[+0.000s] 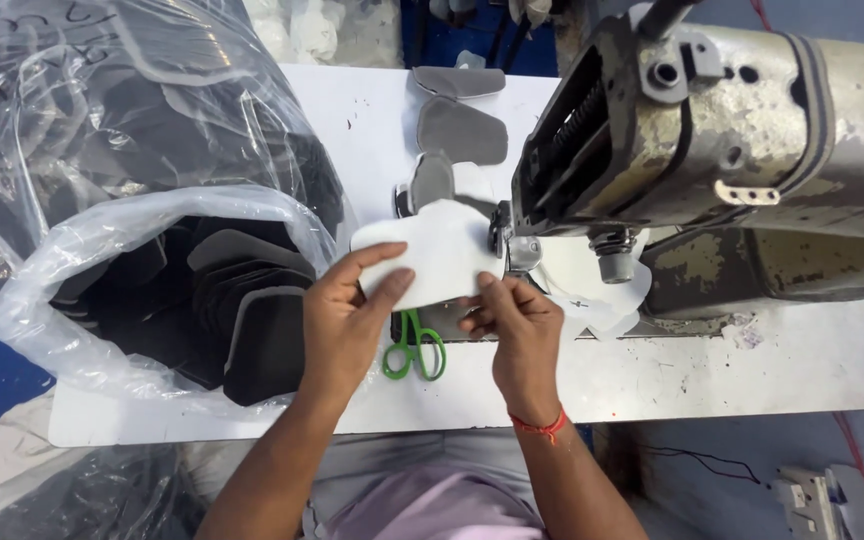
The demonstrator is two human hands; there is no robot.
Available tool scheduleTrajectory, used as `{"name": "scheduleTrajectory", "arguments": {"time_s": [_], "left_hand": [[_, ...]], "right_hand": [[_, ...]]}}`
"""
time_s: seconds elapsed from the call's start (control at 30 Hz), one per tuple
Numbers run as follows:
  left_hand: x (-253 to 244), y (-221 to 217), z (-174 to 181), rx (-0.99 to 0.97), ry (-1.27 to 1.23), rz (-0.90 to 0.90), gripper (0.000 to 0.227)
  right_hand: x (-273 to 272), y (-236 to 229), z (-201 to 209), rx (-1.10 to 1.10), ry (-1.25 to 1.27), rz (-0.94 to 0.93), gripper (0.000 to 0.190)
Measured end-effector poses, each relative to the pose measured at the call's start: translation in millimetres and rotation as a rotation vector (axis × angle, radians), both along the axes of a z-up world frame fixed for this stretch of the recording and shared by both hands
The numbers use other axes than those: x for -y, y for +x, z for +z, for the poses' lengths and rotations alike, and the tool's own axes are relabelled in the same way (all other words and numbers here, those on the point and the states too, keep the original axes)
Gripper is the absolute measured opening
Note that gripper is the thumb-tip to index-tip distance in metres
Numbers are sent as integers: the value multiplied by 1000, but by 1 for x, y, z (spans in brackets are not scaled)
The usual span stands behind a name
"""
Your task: Aligning shoe upper components together at a workstation.
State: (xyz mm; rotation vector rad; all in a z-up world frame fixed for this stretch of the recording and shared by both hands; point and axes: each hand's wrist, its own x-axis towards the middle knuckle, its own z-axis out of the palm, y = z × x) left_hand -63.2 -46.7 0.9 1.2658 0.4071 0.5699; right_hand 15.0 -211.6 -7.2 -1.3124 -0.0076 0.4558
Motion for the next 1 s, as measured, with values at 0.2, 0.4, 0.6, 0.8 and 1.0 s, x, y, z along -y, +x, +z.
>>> {"name": "scheduleTrajectory", "arguments": {"time_s": [0.2, 0.4, 0.6, 0.8, 1.0], "left_hand": [[-3, -12, -1, -176, 181, -132, 26], [33, -32, -34, -312, -37, -377, 35], [80, -30, -50, 17, -165, -304, 38], [81, -14, -40, 17, 43, -247, 39], [70, -4, -44, 9, 84, -259, 40]], "right_hand": [[3, 3, 1, 17, -20, -43, 25], [18, 1, -3, 124, -76, -109, 21], [88, 9, 8, 429, -335, 12, 20], [187, 43, 59, 1032, -628, -452, 20], [240, 97, -9, 1511, -1179, -664, 29]]}}
